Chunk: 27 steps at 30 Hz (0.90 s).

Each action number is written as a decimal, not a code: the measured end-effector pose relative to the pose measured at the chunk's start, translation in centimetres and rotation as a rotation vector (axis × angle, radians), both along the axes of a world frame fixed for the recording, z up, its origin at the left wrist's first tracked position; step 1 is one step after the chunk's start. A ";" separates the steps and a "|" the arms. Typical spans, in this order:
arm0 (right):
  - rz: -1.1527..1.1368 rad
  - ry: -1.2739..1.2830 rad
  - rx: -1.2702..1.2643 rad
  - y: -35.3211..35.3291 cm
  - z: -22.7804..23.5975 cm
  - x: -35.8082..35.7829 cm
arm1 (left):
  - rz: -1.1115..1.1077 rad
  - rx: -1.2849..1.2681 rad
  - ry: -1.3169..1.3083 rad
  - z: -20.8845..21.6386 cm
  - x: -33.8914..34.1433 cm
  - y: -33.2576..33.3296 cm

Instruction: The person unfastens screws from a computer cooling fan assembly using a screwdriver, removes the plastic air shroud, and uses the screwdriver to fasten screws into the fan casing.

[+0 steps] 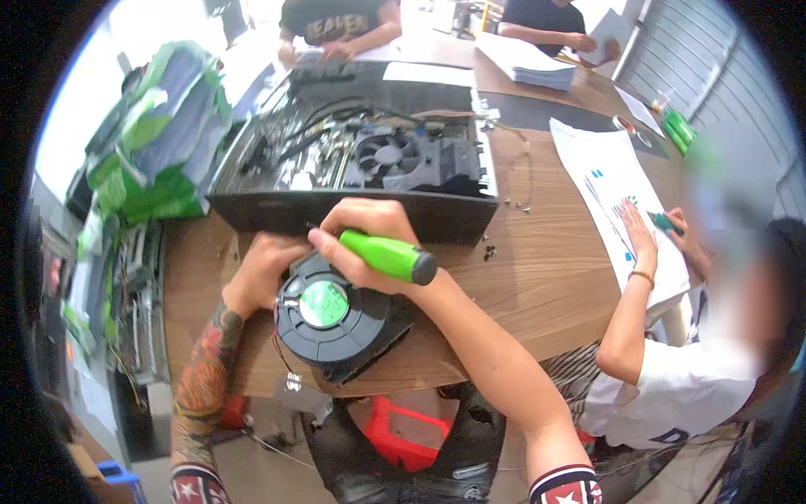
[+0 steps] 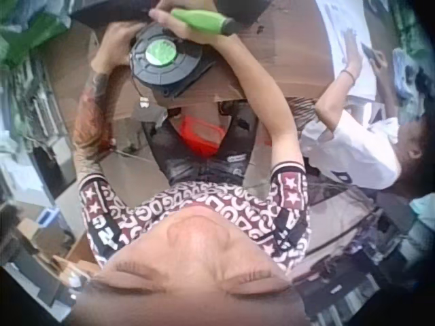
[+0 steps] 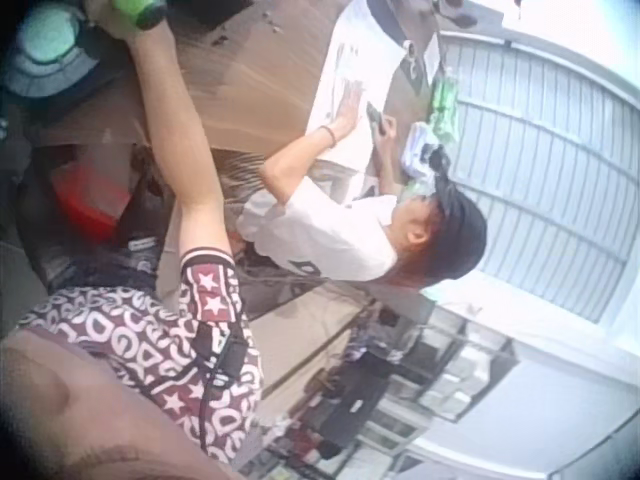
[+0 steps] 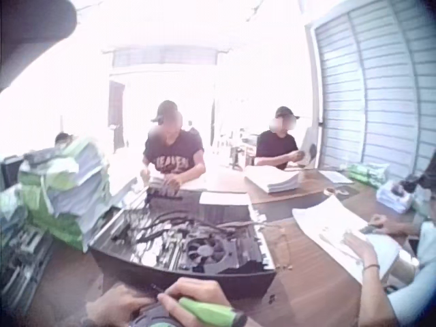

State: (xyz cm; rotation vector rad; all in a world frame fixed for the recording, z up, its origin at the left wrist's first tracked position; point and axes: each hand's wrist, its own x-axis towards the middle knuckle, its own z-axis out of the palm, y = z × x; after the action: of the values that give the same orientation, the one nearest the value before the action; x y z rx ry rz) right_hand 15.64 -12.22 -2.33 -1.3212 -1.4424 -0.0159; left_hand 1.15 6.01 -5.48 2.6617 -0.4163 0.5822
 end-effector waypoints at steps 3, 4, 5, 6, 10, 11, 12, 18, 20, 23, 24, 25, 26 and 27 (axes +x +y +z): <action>0.020 0.016 0.058 -0.3 0.4 -0.1 | 0.034 0.023 0.051 1.0 -0.4 -0.4; 0.027 0.023 0.067 -0.4 0.2 -0.1 | 0.062 0.015 0.128 1.2 -0.6 -0.7; 0.028 0.027 0.080 -0.4 -0.3 0.0 | 0.032 0.012 0.101 1.2 -0.5 -1.0; 0.020 0.012 0.093 -0.3 -0.5 -0.1 | 0.012 0.012 0.078 1.2 -0.6 -1.1; 0.037 0.023 0.131 0.0 -0.5 -0.3 | 0.005 0.010 0.152 2.4 -0.9 -1.2; 0.040 0.026 0.132 0.1 -0.4 -0.3 | 0.043 0.027 0.205 2.7 -1.2 -1.3; 0.045 0.031 0.128 0.2 -0.5 -0.3 | 0.030 0.032 0.202 2.7 -1.2 -1.3; 0.055 0.015 0.093 0.0 -0.4 0.1 | 0.051 -0.039 0.211 2.7 -1.0 -1.3; 0.060 0.022 0.090 -0.1 -0.3 0.1 | 0.063 -0.039 0.235 2.8 -1.1 -1.4; 0.051 0.030 0.109 -0.1 -0.4 0.1 | 0.064 -0.023 0.188 2.4 -0.9 -1.5; 0.049 0.033 0.102 0.0 -0.4 0.0 | 0.096 -0.004 0.120 2.1 -0.9 -1.4; 0.054 0.034 0.099 0.1 -0.4 -0.1 | 0.131 0.015 0.053 1.9 -1.1 -1.3; 0.045 0.054 0.119 0.2 -0.3 -0.2 | 0.138 0.012 0.054 2.0 -1.2 -1.3; 0.041 0.077 0.137 0.4 -0.4 -0.3 | 0.165 0.025 0.059 2.2 -1.3 -1.3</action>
State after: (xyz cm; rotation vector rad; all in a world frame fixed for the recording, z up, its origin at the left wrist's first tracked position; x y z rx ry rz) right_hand 15.33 -11.81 -2.77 -1.1681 -1.3784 -0.0365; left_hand -0.18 4.69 -3.29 2.7474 -0.1889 0.5477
